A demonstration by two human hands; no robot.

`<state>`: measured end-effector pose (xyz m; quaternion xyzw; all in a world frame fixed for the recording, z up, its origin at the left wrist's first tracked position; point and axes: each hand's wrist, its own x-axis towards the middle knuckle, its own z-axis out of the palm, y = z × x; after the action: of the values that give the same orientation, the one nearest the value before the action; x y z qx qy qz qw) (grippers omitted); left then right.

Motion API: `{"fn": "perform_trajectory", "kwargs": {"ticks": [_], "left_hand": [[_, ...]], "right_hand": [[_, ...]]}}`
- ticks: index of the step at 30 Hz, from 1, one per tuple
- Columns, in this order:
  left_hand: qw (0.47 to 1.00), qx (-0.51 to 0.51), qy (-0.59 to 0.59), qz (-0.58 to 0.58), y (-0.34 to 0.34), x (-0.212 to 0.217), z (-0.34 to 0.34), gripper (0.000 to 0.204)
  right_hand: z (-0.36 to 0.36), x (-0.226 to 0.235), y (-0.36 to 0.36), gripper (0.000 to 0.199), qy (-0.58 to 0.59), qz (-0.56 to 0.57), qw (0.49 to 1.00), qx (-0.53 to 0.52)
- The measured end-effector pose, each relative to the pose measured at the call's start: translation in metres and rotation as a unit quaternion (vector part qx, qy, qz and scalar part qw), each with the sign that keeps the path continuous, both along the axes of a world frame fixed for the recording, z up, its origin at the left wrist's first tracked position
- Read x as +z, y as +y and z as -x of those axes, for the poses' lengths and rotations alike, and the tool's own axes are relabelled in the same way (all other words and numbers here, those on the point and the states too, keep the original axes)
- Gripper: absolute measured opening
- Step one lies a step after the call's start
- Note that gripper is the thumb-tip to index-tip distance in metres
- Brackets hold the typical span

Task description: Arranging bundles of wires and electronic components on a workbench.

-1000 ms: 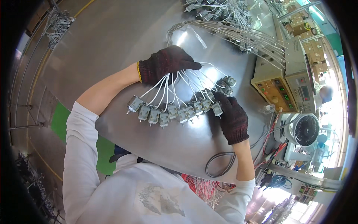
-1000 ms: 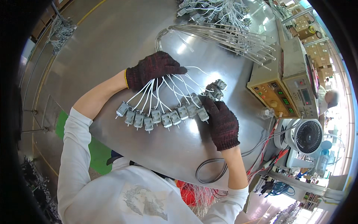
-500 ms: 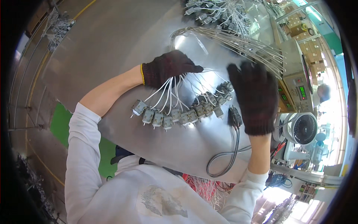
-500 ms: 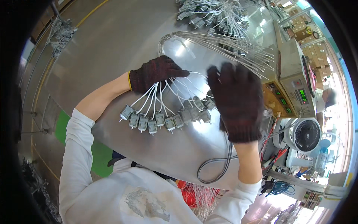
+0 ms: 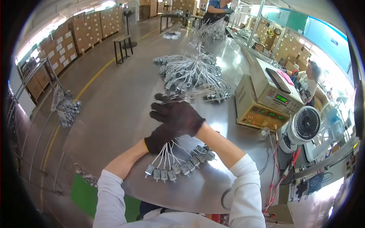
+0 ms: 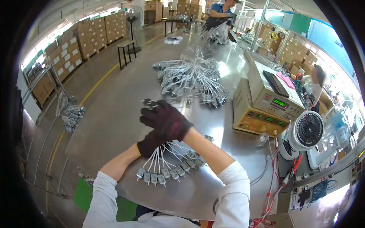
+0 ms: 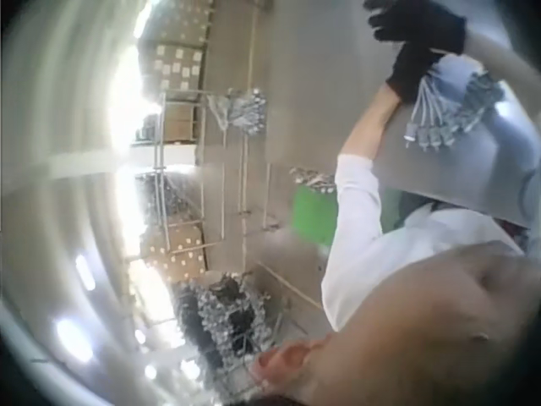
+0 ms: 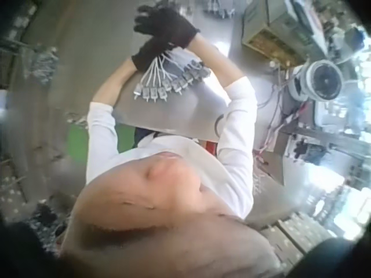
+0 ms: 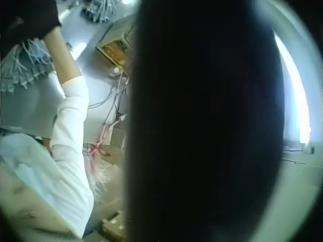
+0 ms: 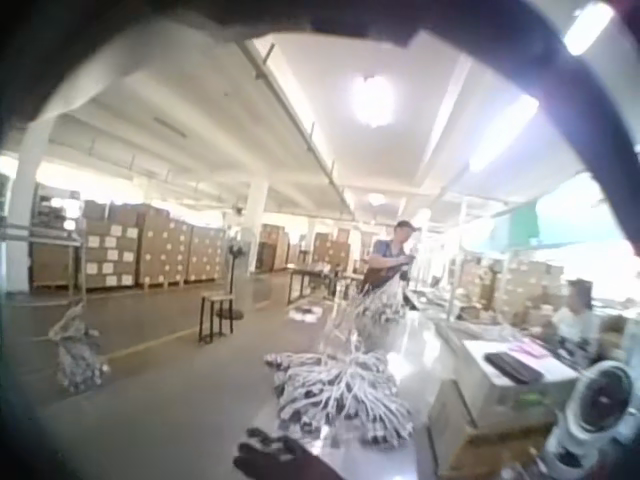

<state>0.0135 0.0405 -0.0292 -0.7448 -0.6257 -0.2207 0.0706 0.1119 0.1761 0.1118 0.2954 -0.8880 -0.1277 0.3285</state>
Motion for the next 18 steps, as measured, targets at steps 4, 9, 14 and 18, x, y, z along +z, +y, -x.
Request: {"fn": "perform_trajectory", "kwargs": {"ticks": [4,9,14,18], "left_hand": [[0.999,-0.023,-0.031,0.013,-0.014,0.012,-0.003,0.059],[0.997,-0.052,-0.012,-0.050,-0.012,0.025,-0.010,0.044],[0.998,-0.002,0.004,0.063,-0.017,0.028,-0.009,0.066],[0.999,-0.029,-0.024,-0.003,-0.016,0.021,-0.007,0.067]], "right_hand": [[-0.025,-0.003,0.020,0.047,0.045,0.066,0.997,-0.024],[-0.113,-0.011,0.019,0.058,0.028,-0.002,0.989,-0.145],[-0.176,-0.020,-0.010,0.037,-0.166,0.365,0.894,-0.199],[-0.202,-0.030,-0.020,0.042,-0.218,0.355,0.867,-0.274]]}}
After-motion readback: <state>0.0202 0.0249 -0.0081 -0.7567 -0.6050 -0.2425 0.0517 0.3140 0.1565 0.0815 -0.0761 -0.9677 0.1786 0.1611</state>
